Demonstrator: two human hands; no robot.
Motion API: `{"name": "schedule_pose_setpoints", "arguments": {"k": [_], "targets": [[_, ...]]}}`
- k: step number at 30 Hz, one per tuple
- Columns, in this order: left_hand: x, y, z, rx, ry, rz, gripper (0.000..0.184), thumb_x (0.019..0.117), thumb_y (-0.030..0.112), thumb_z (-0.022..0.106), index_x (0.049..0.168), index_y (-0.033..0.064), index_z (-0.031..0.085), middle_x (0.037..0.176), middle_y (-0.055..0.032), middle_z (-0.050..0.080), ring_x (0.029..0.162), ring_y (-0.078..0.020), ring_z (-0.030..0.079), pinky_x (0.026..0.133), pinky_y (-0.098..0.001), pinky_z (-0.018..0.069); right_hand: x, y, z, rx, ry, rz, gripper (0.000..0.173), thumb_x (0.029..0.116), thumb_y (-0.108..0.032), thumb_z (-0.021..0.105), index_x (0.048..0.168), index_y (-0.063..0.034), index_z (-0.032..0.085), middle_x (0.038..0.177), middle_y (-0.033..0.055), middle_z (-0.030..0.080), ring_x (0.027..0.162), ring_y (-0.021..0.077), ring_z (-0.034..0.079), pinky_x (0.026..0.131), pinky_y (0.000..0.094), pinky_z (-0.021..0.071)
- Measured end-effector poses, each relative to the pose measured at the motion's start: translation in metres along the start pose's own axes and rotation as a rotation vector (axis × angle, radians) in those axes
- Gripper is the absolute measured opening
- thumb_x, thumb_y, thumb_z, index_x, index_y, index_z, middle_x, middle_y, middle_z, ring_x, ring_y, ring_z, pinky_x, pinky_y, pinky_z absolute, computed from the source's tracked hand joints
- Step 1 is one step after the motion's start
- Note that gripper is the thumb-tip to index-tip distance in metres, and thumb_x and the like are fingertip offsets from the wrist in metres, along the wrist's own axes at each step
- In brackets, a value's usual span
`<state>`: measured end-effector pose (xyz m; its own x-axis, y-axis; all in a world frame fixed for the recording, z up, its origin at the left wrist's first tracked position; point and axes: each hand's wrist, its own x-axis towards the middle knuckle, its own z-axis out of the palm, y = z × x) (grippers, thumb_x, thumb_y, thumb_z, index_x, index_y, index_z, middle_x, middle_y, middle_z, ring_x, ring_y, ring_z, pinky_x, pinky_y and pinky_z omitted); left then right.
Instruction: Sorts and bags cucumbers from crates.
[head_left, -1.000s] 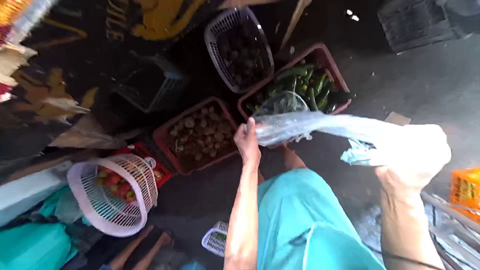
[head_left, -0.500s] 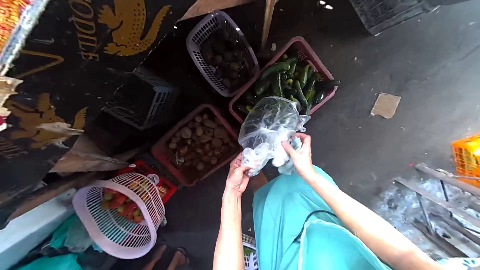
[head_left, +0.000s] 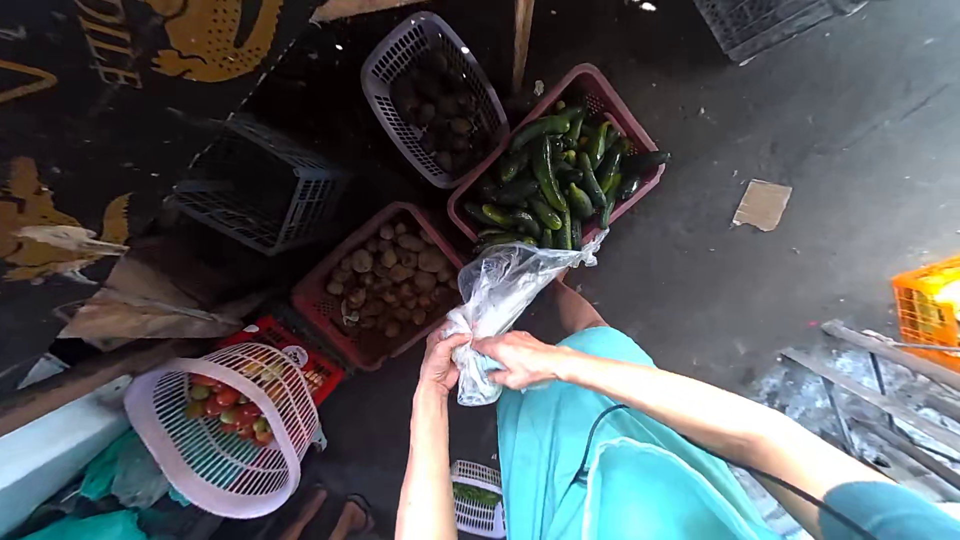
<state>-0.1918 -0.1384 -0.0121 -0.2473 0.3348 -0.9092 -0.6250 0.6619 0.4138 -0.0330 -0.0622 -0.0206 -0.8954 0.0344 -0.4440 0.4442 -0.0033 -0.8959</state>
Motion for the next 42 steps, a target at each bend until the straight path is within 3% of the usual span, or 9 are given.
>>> {"name": "schedule_pose_setpoints", "arguments": {"k": [5, 9, 13, 17, 21, 26, 32, 37, 42], "targets": [[-0.001, -0.003, 0.0, 0.231, -0.059, 0.214, 0.026, 0.0744, -0.014, 0.053, 0.09, 0.0, 0.067, 0.085, 0.0009, 0.072, 0.077, -0.0055, 0.068, 0.072, -0.0256, 0.0589, -0.036, 0.018, 0.012, 0.594, 0.686, 0.143, 0.045, 0.0892, -0.007, 0.069, 0.131, 0.0077, 0.059, 0.115, 0.0158, 0.072, 0.102, 0.0185, 0.07, 0.092, 0.0356, 0.0573], [-0.008, -0.006, -0.023, 0.244, -0.359, 0.4, 0.008, 0.0832, 0.02, 0.069, 0.079, 0.0202, 0.075, 0.083, 0.0107, 0.073, 0.081, 0.0003, 0.067, 0.076, -0.0216, 0.0559, -0.03, 0.105, -0.03, 1.066, 1.187, 0.742, 0.068, 0.0972, -0.024, 0.069, 0.148, 0.0027, 0.031, 0.128, 0.0264, 0.056, 0.11, 0.0319, 0.063, 0.091, 0.0477, 0.0556], [-0.018, 0.003, -0.046, 0.288, -0.585, 0.526, 0.023, 0.0912, 0.048, 0.068, 0.086, 0.0267, 0.076, 0.087, 0.0139, 0.071, 0.088, 0.0014, 0.065, 0.083, -0.02, 0.0526, -0.017, 0.165, -0.053, 1.507, 1.153, 0.834, 0.051, 0.0959, -0.035, 0.069, 0.134, -0.0063, 0.052, 0.115, 0.0139, 0.064, 0.101, 0.0237, 0.064, 0.083, 0.044, 0.0558], [-0.019, 0.016, -0.072, 0.279, -0.276, 0.51, 0.035, 0.0848, 0.048, 0.071, 0.105, 0.0202, 0.076, 0.103, 0.0081, 0.075, 0.095, -0.004, 0.069, 0.085, -0.0248, 0.0575, 0.027, 0.115, -0.044, 1.23, 0.967, 0.609, 0.031, 0.0878, 0.002, 0.066, 0.118, -0.0045, 0.058, 0.093, 0.0109, 0.066, 0.077, 0.0189, 0.065, 0.067, 0.0394, 0.0561], [0.016, 0.014, -0.056, 0.403, -0.042, 0.29, 0.118, 0.0749, 0.076, 0.064, 0.155, -0.0024, 0.028, 0.144, -0.0135, 0.054, 0.122, -0.0138, 0.059, 0.099, -0.0351, 0.0542, 0.064, 0.036, -0.022, 0.543, 0.408, 0.333, 0.047, 0.0888, -0.003, 0.07, 0.134, 0.0028, 0.06, 0.121, 0.0246, 0.067, 0.111, 0.0328, 0.066, 0.099, 0.0521, 0.052], [0.061, -0.002, -0.011, 0.138, 0.354, 0.113, 0.045, 0.0919, -0.005, 0.064, 0.134, -0.0109, 0.05, 0.116, -0.022, 0.063, 0.096, -0.0194, 0.065, 0.085, -0.0348, 0.0559, 0.066, -0.01, -0.009, -0.039, -0.119, 0.098, 0.056, 0.0892, -0.008, 0.068, 0.143, -0.0004, 0.054, 0.129, 0.0273, 0.063, 0.118, 0.0467, 0.061, 0.094, 0.0674, 0.0449], [0.071, -0.035, -0.078, -0.029, 0.55, 0.296, 0.05, 0.0882, -0.008, 0.06, 0.137, -0.0089, 0.048, 0.12, -0.0181, 0.062, 0.101, -0.0162, 0.065, 0.087, -0.0332, 0.058, 0.044, 0.063, -0.089, -0.218, 0.301, 0.266, 0.029, 0.0922, -0.007, 0.066, 0.12, -0.0111, 0.074, 0.128, 0.0124, 0.069, 0.114, 0.0345, 0.067, 0.094, 0.0613, 0.053], [0.067, -0.046, -0.115, 0.118, 0.694, 0.371, 0.055, 0.0839, -0.01, 0.067, 0.136, -0.0111, 0.051, 0.124, -0.0204, 0.062, 0.108, -0.0135, 0.063, 0.093, -0.0289, 0.0547, 0.084, 0.15, -0.188, -0.654, 0.419, 0.702, 0.065, 0.0949, -0.013, 0.064, 0.156, -0.0162, 0.042, 0.158, 0.0239, 0.038, 0.097, 0.0566, 0.064, 0.074, 0.074, 0.0478], [0.084, -0.055, -0.109, 0.06, 0.689, 0.352, 0.052, 0.0842, -0.01, 0.067, 0.134, -0.0111, 0.051, 0.118, -0.0179, 0.064, 0.102, -0.0109, 0.065, 0.088, -0.0265, 0.0562, 0.115, 0.172, -0.199, -0.754, 0.392, 0.765, 0.054, 0.099, -0.025, 0.064, 0.146, -0.0052, 0.047, 0.133, 0.0315, 0.058, 0.1, 0.0567, 0.064, 0.077, 0.0708, 0.0489]]}}
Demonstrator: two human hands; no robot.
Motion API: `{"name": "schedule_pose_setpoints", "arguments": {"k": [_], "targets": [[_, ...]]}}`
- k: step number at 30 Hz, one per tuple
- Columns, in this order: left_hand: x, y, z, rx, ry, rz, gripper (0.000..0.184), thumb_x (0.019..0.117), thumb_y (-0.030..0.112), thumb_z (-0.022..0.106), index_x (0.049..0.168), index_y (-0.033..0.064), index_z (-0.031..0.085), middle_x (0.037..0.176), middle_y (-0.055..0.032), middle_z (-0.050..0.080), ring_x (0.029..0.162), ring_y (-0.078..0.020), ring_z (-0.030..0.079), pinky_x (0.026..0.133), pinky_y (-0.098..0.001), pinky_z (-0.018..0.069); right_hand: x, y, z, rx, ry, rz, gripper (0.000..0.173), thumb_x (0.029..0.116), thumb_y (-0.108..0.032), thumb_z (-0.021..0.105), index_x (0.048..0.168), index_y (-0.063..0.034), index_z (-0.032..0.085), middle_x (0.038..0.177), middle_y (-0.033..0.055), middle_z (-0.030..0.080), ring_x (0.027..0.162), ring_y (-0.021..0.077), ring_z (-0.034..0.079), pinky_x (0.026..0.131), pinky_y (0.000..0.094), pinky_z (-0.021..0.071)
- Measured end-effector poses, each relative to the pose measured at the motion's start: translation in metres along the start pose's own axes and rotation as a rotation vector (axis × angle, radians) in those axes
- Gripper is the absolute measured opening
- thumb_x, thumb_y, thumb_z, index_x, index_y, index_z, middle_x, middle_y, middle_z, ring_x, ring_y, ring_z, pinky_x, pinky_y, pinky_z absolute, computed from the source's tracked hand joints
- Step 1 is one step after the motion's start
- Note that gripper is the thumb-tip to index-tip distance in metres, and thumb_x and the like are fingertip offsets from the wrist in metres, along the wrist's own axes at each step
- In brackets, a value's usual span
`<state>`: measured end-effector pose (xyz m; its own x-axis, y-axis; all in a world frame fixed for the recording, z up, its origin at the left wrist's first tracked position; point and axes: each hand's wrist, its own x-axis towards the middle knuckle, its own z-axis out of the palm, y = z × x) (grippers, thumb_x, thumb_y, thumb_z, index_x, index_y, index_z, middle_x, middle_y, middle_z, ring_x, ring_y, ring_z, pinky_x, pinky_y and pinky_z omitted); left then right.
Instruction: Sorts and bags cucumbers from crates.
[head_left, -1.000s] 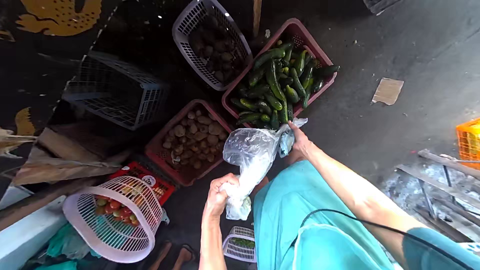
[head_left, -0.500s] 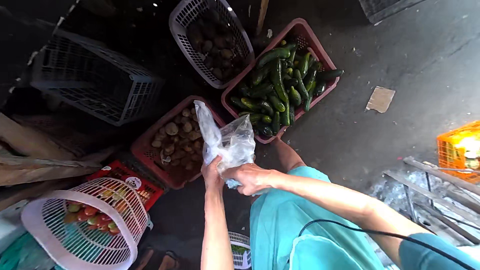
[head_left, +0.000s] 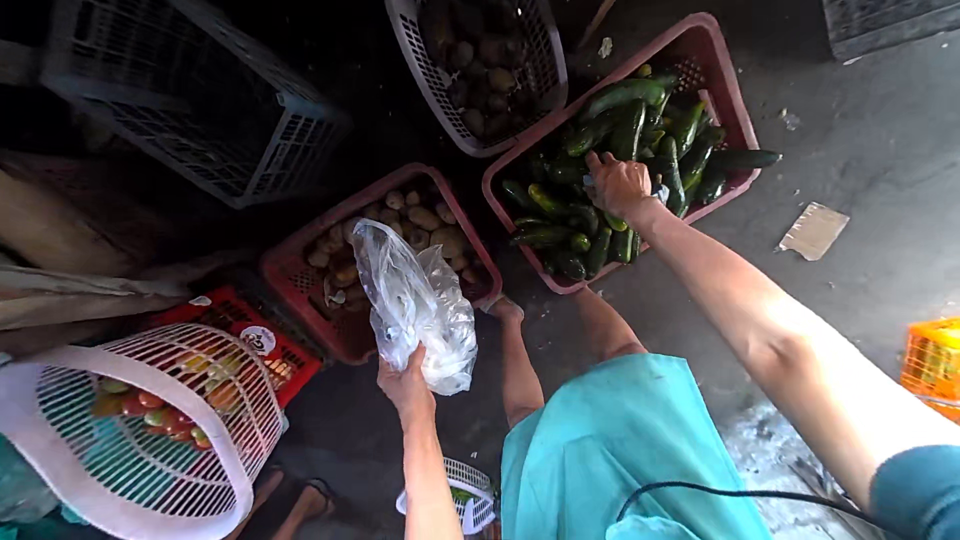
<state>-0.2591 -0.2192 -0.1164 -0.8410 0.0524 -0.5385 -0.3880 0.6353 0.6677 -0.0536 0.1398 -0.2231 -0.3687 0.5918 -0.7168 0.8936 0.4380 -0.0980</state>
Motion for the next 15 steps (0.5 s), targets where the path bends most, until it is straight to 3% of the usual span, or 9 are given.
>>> {"name": "schedule_pose_setpoints", "arguments": {"k": [2, 4, 6, 8, 10, 12, 14, 15], "targets": [[-0.003, -0.005, 0.013, -0.005, -0.025, -0.022, 0.05, 0.0849, -0.01, 0.067, 0.133, -0.0119, 0.052, 0.117, -0.018, 0.064, 0.101, -0.0104, 0.064, 0.088, -0.0258, 0.0556, -0.013, -0.01, 0.002, 0.112, -0.003, 0.042, 0.053, 0.097, -0.038, 0.067, 0.135, -0.0028, 0.056, 0.121, 0.0314, 0.064, 0.105, 0.0546, 0.064, 0.081, 0.071, 0.048], [-0.006, -0.007, 0.025, -0.009, -0.053, -0.033, 0.048, 0.0848, -0.011, 0.067, 0.131, -0.013, 0.052, 0.115, -0.0178, 0.064, 0.099, -0.0097, 0.064, 0.087, -0.0252, 0.0553, -0.033, -0.023, 0.007, 0.231, 0.026, 0.096, 0.055, 0.0941, -0.04, 0.07, 0.132, -0.0014, 0.06, 0.119, 0.0306, 0.065, 0.107, 0.053, 0.064, 0.081, 0.0714, 0.0481], [-0.008, -0.008, 0.036, -0.024, -0.077, -0.036, 0.048, 0.0845, -0.011, 0.068, 0.13, -0.013, 0.053, 0.113, -0.0167, 0.065, 0.098, -0.0083, 0.064, 0.087, -0.024, 0.0551, -0.05, -0.043, 0.01, 0.246, 0.074, 0.123, 0.054, 0.0936, -0.036, 0.07, 0.133, -0.0012, 0.059, 0.122, 0.0292, 0.064, 0.101, 0.0519, 0.066, 0.077, 0.0699, 0.0494], [-0.011, -0.008, 0.045, -0.037, -0.093, -0.047, 0.047, 0.0841, -0.012, 0.068, 0.129, -0.0128, 0.054, 0.111, -0.0157, 0.066, 0.096, -0.0072, 0.065, 0.085, -0.0232, 0.0557, -0.054, -0.068, 0.014, 0.197, 0.11, 0.136, 0.057, 0.0949, -0.03, 0.068, 0.143, -0.0033, 0.053, 0.13, 0.0285, 0.06, 0.095, 0.05, 0.067, 0.072, 0.0665, 0.0514], [-0.014, -0.003, 0.053, -0.036, -0.122, -0.058, 0.047, 0.0847, -0.012, 0.067, 0.129, -0.0127, 0.053, 0.11, -0.0152, 0.065, 0.095, -0.0067, 0.064, 0.085, -0.0223, 0.055, -0.042, -0.091, 0.024, 0.142, 0.113, 0.126, 0.066, 0.097, -0.012, 0.061, 0.158, -0.0073, 0.037, 0.148, 0.0262, 0.048, 0.098, 0.0487, 0.067, 0.073, 0.0629, 0.0533], [-0.015, 0.001, 0.062, -0.037, -0.15, -0.052, 0.046, 0.0839, -0.011, 0.066, 0.128, -0.0126, 0.053, 0.107, -0.0137, 0.066, 0.094, -0.0056, 0.065, 0.084, -0.0213, 0.0553, -0.026, -0.109, 0.046, 0.029, 0.058, 0.075, 0.072, 0.0965, 0.003, 0.05, 0.163, -0.0074, 0.024, 0.167, 0.0198, 0.023, 0.092, 0.0461, 0.068, 0.07, 0.0585, 0.0533], [-0.013, 0.005, 0.072, -0.055, -0.178, -0.051, 0.045, 0.0848, -0.012, 0.066, 0.128, -0.013, 0.054, 0.107, -0.0138, 0.066, 0.094, -0.006, 0.065, 0.084, -0.0219, 0.0556, -0.023, -0.122, 0.068, -0.058, -0.031, -0.001, 0.074, 0.0952, 0.007, 0.049, 0.163, -0.0055, 0.022, 0.171, 0.0189, 0.009, 0.083, 0.0436, 0.068, 0.068, 0.0567, 0.0524], [-0.012, 0.008, 0.076, -0.063, -0.189, -0.05, 0.044, 0.085, -0.012, 0.066, 0.128, -0.0129, 0.054, 0.108, -0.0138, 0.066, 0.094, -0.0062, 0.065, 0.084, -0.0221, 0.0559, -0.03, -0.127, 0.076, -0.089, -0.081, -0.038, 0.069, 0.0948, 0.008, 0.052, 0.159, 0.001, 0.028, 0.17, 0.0218, 0.01, 0.081, 0.0433, 0.067, 0.068, 0.0561, 0.0521]]}}
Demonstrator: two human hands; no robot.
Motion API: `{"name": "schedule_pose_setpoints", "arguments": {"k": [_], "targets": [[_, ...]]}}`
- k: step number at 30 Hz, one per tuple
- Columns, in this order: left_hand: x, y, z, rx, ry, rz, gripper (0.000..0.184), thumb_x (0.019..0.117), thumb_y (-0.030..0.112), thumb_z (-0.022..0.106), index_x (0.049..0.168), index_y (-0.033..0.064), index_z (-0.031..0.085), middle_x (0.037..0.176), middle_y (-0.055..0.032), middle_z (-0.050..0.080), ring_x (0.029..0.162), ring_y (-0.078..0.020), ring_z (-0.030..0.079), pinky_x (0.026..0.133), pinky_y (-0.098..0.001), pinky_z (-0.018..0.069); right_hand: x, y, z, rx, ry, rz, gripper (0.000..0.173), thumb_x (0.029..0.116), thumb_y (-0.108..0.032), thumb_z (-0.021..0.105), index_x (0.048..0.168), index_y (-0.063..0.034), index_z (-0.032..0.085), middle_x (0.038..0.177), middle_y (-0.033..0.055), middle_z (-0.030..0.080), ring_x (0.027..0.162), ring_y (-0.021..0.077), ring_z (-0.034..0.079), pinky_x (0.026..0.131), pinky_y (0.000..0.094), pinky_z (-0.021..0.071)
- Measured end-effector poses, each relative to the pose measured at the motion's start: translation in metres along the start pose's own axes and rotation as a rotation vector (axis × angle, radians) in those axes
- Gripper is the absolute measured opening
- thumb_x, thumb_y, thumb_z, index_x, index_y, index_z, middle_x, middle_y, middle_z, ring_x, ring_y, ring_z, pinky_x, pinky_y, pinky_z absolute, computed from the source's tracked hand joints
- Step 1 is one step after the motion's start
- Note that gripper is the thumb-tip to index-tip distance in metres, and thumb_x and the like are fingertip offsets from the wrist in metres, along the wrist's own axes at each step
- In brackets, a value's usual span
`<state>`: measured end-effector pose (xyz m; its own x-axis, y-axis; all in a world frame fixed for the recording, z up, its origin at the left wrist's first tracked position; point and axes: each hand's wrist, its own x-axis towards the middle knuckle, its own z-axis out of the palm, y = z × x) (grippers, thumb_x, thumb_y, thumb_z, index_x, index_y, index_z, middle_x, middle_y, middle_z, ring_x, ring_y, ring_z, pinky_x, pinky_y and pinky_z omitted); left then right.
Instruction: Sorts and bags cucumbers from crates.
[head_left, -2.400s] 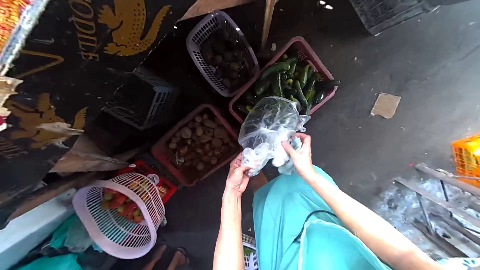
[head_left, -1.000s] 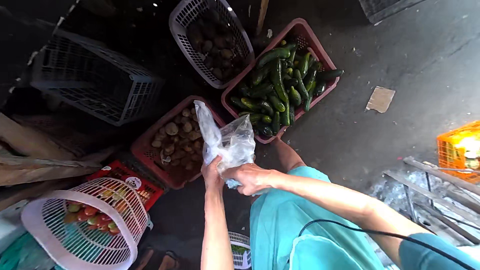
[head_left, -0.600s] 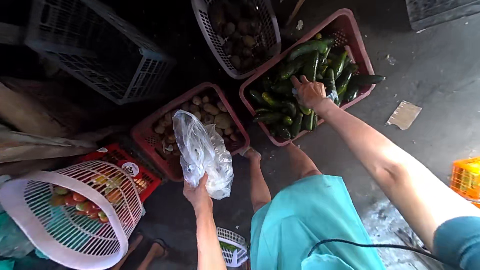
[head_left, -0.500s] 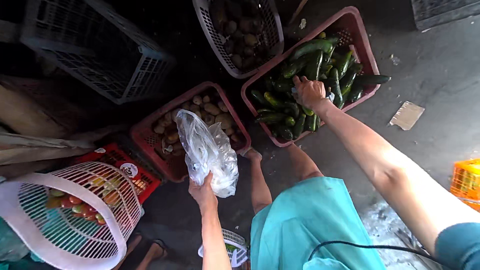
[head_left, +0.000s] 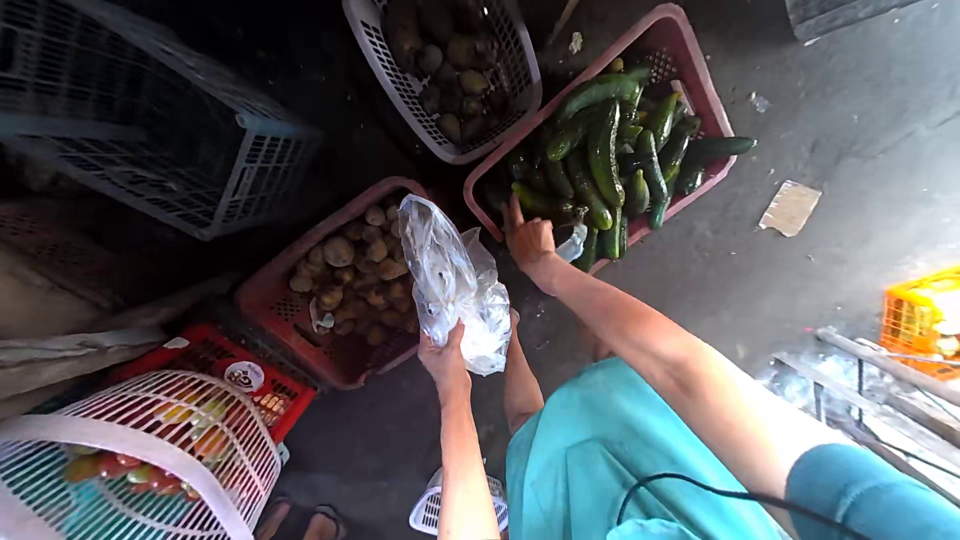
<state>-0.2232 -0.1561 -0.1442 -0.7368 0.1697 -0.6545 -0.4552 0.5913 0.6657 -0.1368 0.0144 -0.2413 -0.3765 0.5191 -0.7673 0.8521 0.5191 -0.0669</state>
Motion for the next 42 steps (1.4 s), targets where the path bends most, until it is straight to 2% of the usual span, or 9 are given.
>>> {"name": "schedule_pose_setpoints", "arguments": {"k": [6, 10, 13, 17, 22, 27, 32, 38, 42], "targets": [[0.001, 0.008, 0.007, 0.007, -0.028, 0.005, 0.043, 0.0856, -0.009, 0.067, 0.127, -0.0125, 0.054, 0.106, -0.0138, 0.067, 0.092, -0.0062, 0.066, 0.083, -0.0222, 0.0561, -0.077, 0.001, 0.012, 0.168, -0.182, -0.166, 0.047, 0.0987, 0.003, 0.051, 0.145, 0.0008, 0.049, 0.16, 0.0266, 0.034, 0.115, 0.0491, 0.06, 0.084, 0.0597, 0.0503], [-0.002, 0.001, -0.002, 0.023, -0.025, -0.009, 0.045, 0.0846, -0.011, 0.067, 0.127, -0.0123, 0.054, 0.107, -0.0134, 0.067, 0.093, -0.0054, 0.066, 0.083, -0.0216, 0.0564, -0.081, 0.048, 0.026, 0.307, 0.471, -0.06, 0.056, 0.0825, -0.004, 0.074, 0.137, -0.0073, 0.061, 0.141, 0.0295, 0.053, 0.081, 0.0457, 0.07, 0.059, 0.0565, 0.0559], [-0.008, -0.003, -0.007, 0.075, -0.019, -0.043, 0.044, 0.0862, -0.01, 0.067, 0.128, -0.0117, 0.055, 0.109, -0.0155, 0.067, 0.094, -0.0073, 0.066, 0.084, -0.0229, 0.0558, -0.051, 0.091, 0.012, 0.239, 0.429, 0.084, 0.068, 0.0855, 0.004, 0.067, 0.15, -0.0079, 0.05, 0.152, 0.0312, 0.043, 0.092, 0.0495, 0.068, 0.069, 0.0585, 0.0537], [-0.016, -0.002, -0.015, 0.165, -0.035, -0.069, 0.05, 0.0883, -0.008, 0.067, 0.136, -0.0103, 0.051, 0.122, -0.0211, 0.063, 0.105, -0.0163, 0.065, 0.093, -0.0318, 0.0555, -0.03, 0.127, -0.002, 0.216, 0.318, 0.013, 0.036, 0.0896, 0.001, 0.067, 0.125, 0.0015, 0.066, 0.129, 0.0303, 0.059, 0.101, 0.0513, 0.065, 0.074, 0.064, 0.0536], [-0.029, -0.004, -0.013, 0.244, -0.15, -0.008, 0.058, 0.0883, -0.004, 0.066, 0.142, -0.0119, 0.044, 0.134, -0.0263, 0.056, 0.118, -0.0207, 0.06, 0.102, -0.0372, 0.051, -0.06, 0.183, -0.074, 0.555, 0.173, 0.181, 0.044, 0.0916, -0.019, 0.072, 0.133, -0.0052, 0.063, 0.134, 0.0227, 0.06, 0.107, 0.0418, 0.066, 0.086, 0.0609, 0.0538], [-0.036, -0.013, -0.016, 0.305, -0.172, 0.005, 0.059, 0.0859, 0.0, 0.07, 0.139, -0.0105, 0.048, 0.13, -0.0248, 0.06, 0.115, -0.0198, 0.062, 0.099, -0.0365, 0.0532, -0.13, 0.33, -0.211, 0.634, 0.476, 0.346, 0.036, 0.0901, -0.021, 0.077, 0.122, -0.0057, 0.07, 0.117, 0.0166, 0.072, 0.111, 0.0316, 0.068, 0.099, 0.0558, 0.052], [-0.057, 0.004, 0.019, 0.268, -0.125, -0.043, 0.053, 0.0874, -0.003, 0.069, 0.137, -0.0106, 0.052, 0.127, -0.0256, 0.062, 0.113, -0.023, 0.063, 0.098, -0.038, 0.0528, -0.163, 0.425, -0.29, 0.094, 0.666, 0.734, 0.089, 0.0871, -0.008, 0.069, 0.162, -0.0057, 0.021, 0.156, 0.0345, 0.033, 0.103, 0.0637, 0.059, 0.076, 0.0767, 0.0448], [-0.07, 0.017, 0.072, 0.249, -0.079, -0.034, 0.055, 0.0901, -0.003, 0.068, 0.141, -0.01, 0.048, 0.132, -0.0265, 0.059, 0.118, -0.0237, 0.06, 0.101, -0.0375, 0.0505, -0.08, 0.366, -0.206, 0.392, 0.19, 0.46, 0.037, 0.0896, -0.014, 0.07, 0.124, -0.0015, 0.065, 0.117, 0.0328, 0.065, 0.109, 0.0556, 0.061, 0.079, 0.0757, 0.0463], [-0.051, 0.036, 0.093, 0.563, -0.074, 0.138, 0.057, 0.0881, 0.005, 0.075, 0.138, -0.0124, 0.052, 0.132, -0.0312, 0.06, 0.125, -0.0346, 0.059, 0.108, -0.0477, 0.046, -0.005, 0.302, -0.11, 0.714, 0.184, 0.155, 0.054, 0.091, -0.019, 0.072, 0.142, -0.0085, 0.057, 0.135, 0.0256, 0.059, 0.119, 0.0463, 0.061, 0.094, 0.0683, 0.0482]]}}
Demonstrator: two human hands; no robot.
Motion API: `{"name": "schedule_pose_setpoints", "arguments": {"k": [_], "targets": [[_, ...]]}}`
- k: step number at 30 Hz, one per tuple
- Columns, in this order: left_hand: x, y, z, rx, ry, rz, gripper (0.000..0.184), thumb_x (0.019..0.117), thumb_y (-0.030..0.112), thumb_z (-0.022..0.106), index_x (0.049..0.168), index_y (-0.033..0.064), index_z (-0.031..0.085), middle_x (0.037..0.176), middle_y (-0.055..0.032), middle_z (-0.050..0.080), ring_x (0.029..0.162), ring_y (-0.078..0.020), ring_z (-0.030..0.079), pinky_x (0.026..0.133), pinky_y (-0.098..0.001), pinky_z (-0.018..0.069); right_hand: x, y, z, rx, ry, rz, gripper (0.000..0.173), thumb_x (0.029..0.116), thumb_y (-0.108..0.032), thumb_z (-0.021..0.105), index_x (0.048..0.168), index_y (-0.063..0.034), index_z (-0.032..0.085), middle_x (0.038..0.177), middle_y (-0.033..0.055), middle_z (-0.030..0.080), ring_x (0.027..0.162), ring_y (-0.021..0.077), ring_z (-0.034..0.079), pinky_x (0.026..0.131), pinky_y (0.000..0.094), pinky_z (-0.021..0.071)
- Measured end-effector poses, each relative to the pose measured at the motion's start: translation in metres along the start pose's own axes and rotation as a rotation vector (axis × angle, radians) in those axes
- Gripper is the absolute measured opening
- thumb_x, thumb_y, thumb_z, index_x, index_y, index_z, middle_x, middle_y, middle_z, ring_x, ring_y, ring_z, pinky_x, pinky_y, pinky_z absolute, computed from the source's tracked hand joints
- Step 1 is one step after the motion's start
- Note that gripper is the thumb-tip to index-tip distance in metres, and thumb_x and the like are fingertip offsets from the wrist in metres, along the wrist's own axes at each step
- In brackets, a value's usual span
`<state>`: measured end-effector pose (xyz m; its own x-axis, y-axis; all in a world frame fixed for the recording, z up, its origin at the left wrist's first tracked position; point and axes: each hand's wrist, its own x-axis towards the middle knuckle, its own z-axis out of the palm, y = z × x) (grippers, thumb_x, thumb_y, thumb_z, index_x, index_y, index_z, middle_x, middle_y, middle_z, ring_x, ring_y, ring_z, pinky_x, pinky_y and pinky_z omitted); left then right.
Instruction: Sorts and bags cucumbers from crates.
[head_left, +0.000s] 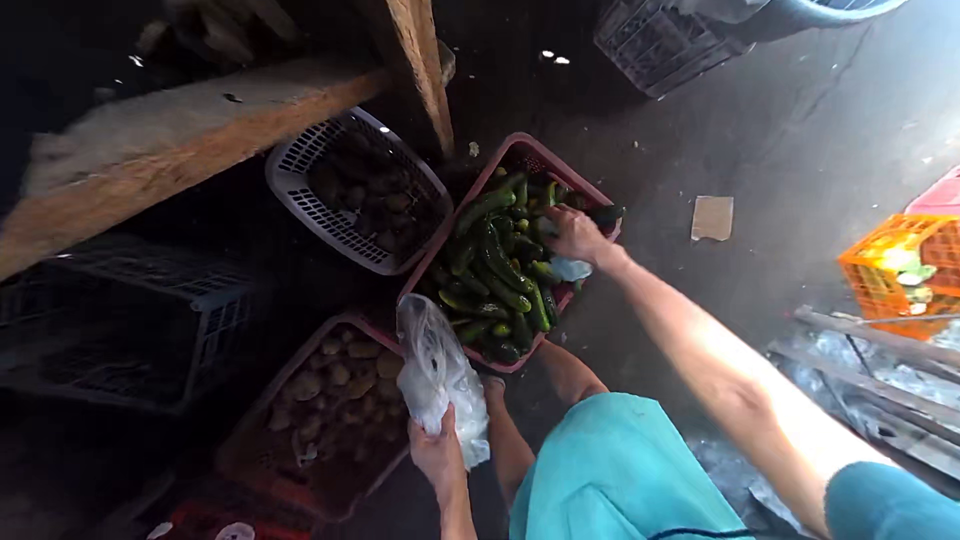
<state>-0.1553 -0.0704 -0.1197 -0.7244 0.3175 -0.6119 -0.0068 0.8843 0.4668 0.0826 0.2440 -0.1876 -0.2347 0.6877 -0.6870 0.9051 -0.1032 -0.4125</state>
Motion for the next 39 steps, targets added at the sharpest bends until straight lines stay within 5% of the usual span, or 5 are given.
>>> {"name": "schedule_pose_setpoints", "arguments": {"k": [11, 21, 26, 31, 39], "targets": [[0.149, 0.178, 0.106, 0.449, -0.344, 0.425, 0.05, 0.1016, 0.028, 0.063, 0.138, -0.006, 0.057, 0.142, -0.0305, 0.054, 0.137, -0.0442, 0.048, 0.114, -0.0605, 0.0361, -0.037, -0.044, 0.158, 0.062, 0.383, 0.01, 0.048, 0.0862, -0.008, 0.07, 0.133, -0.0015, 0.062, 0.149, 0.0264, 0.05, 0.079, 0.041, 0.071, 0.059, 0.0552, 0.0565], [0.166, 0.177, 0.179, 0.62, -0.504, 0.411, 0.046, 0.1058, 0.033, 0.054, 0.133, -0.0035, 0.062, 0.146, -0.0271, 0.051, 0.138, -0.0461, 0.045, 0.112, -0.0649, 0.0336, -0.045, -0.022, 0.136, 0.255, 0.244, 0.017, 0.069, 0.0827, -0.011, 0.075, 0.147, -0.0056, 0.051, 0.147, 0.0218, 0.052, 0.081, 0.0388, 0.071, 0.06, 0.055, 0.0563], [0.147, 0.159, 0.158, 0.689, -0.534, 0.387, 0.064, 0.0983, 0.021, 0.068, 0.151, -0.0034, 0.041, 0.142, -0.0317, 0.053, 0.133, -0.048, 0.051, 0.109, -0.065, 0.0402, -0.026, -0.053, 0.13, 0.366, 0.093, 0.25, 0.096, 0.0899, -0.027, 0.076, 0.164, -0.0151, 0.016, 0.138, 0.0249, 0.054, 0.087, 0.0407, 0.07, 0.072, 0.0589, 0.0572], [0.125, 0.153, 0.152, 0.707, -0.485, 0.32, 0.068, 0.0923, 0.016, 0.076, 0.149, -0.0049, 0.043, 0.136, -0.0317, 0.058, 0.13, -0.0462, 0.054, 0.11, -0.0622, 0.0394, -0.041, -0.04, 0.142, 0.079, -0.036, 0.181, 0.065, 0.0986, -0.023, 0.063, 0.156, -0.0062, 0.038, 0.155, 0.0209, 0.044, 0.1, 0.0405, 0.07, 0.077, 0.0556, 0.0558], [0.116, 0.146, 0.184, 0.772, -0.372, 0.268, 0.09, 0.0892, 0.039, 0.079, 0.155, -0.0021, 0.034, 0.151, -0.0313, 0.043, 0.13, -0.0511, 0.052, 0.102, -0.0673, 0.0443, -0.039, -0.013, 0.062, 0.195, 0.125, 0.144, 0.059, 0.0877, -0.04, 0.076, 0.134, -0.0053, 0.063, 0.12, 0.0214, 0.069, 0.1, 0.0433, 0.069, 0.079, 0.0656, 0.0535]]}}
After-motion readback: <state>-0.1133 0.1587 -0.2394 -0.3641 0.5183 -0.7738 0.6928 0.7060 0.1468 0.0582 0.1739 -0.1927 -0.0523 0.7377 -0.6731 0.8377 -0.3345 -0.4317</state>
